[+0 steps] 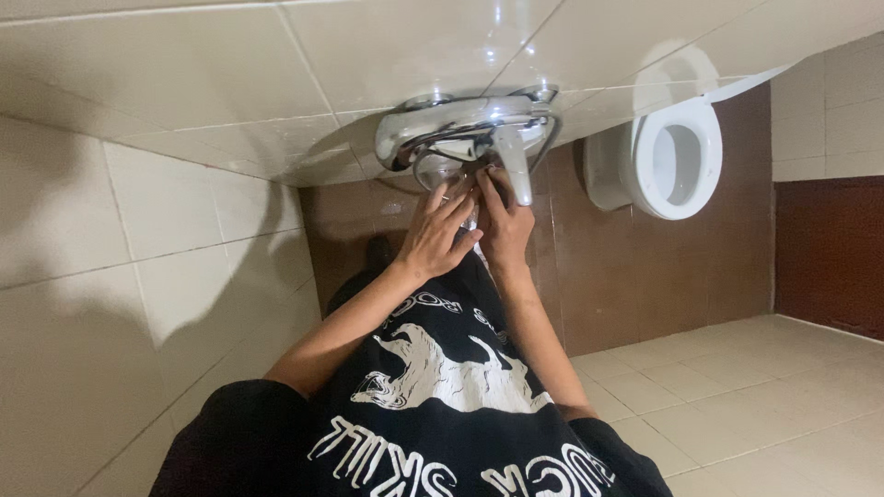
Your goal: The person cleans a chrome shower faucet and a handheld showerhead by hand with a sponge. They wipe the different sides of the faucet and then handle the showerhead to clean its surface.
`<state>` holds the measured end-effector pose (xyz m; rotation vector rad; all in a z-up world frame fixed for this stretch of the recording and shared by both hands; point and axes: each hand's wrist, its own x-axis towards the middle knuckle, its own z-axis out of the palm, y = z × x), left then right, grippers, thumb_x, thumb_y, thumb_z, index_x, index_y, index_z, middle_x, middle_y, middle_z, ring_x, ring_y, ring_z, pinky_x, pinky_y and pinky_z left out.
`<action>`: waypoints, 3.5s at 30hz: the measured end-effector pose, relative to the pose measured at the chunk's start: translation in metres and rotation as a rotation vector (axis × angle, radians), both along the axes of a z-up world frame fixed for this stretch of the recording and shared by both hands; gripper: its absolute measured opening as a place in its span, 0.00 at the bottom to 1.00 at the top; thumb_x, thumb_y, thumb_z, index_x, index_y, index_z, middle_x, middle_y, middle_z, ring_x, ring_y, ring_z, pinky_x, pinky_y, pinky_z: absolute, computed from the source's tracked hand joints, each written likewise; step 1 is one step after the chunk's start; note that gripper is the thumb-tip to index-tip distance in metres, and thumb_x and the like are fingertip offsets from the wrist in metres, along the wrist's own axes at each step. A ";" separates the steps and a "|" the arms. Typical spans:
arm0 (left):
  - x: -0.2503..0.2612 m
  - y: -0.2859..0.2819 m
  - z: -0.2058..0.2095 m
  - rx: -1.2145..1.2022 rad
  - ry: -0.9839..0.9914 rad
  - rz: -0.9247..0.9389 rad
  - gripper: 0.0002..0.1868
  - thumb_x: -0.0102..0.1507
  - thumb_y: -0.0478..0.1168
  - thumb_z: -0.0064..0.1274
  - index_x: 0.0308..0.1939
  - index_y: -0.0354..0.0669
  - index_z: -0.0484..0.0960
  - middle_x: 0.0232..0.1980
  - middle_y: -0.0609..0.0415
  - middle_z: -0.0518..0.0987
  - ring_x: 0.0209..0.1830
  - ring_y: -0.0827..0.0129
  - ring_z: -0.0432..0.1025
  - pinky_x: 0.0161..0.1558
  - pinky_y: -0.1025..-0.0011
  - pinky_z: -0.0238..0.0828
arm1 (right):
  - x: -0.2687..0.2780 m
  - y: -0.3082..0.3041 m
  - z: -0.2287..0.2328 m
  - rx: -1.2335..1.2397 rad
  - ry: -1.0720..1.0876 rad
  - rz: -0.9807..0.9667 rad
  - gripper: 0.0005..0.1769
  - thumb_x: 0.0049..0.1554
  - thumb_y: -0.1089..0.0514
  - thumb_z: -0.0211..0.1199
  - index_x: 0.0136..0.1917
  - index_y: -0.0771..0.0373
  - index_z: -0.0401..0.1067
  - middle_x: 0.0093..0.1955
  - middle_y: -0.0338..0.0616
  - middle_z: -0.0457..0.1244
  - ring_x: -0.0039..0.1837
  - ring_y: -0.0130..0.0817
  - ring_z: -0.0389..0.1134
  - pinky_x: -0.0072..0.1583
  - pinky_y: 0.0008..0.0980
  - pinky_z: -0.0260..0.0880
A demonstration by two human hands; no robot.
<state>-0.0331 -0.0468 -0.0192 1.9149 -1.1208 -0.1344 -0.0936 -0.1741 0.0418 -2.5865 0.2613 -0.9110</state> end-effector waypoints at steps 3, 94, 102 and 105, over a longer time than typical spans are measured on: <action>-0.012 -0.010 -0.005 0.041 -0.097 0.090 0.40 0.71 0.62 0.36 0.75 0.34 0.65 0.78 0.44 0.64 0.81 0.41 0.48 0.77 0.42 0.40 | -0.004 -0.018 -0.017 0.108 -0.034 0.050 0.24 0.54 0.72 0.66 0.63 0.60 0.75 0.61 0.49 0.67 0.61 0.49 0.71 0.60 0.40 0.74; -0.062 -0.144 0.081 0.338 0.129 0.545 0.53 0.65 0.60 0.52 0.81 0.50 0.35 0.83 0.48 0.53 0.66 0.40 0.70 0.52 0.54 0.77 | -0.002 -0.148 0.031 -0.028 0.292 0.415 0.32 0.58 0.60 0.58 0.76 0.61 0.65 0.73 0.52 0.57 0.67 0.54 0.60 0.66 0.47 0.64; -0.052 -0.150 0.072 0.219 0.082 0.563 0.50 0.67 0.61 0.49 0.83 0.50 0.38 0.83 0.47 0.56 0.63 0.41 0.72 0.57 0.55 0.76 | 0.012 -0.149 0.032 -0.004 0.221 0.418 0.30 0.60 0.58 0.57 0.75 0.63 0.65 0.71 0.53 0.58 0.68 0.55 0.60 0.67 0.46 0.64; -0.051 -0.148 0.072 0.289 0.105 0.545 0.49 0.68 0.63 0.47 0.81 0.47 0.38 0.82 0.45 0.56 0.62 0.41 0.72 0.52 0.56 0.76 | 0.010 -0.148 0.032 0.007 0.281 0.397 0.31 0.58 0.59 0.59 0.75 0.62 0.67 0.68 0.51 0.60 0.67 0.55 0.60 0.65 0.47 0.66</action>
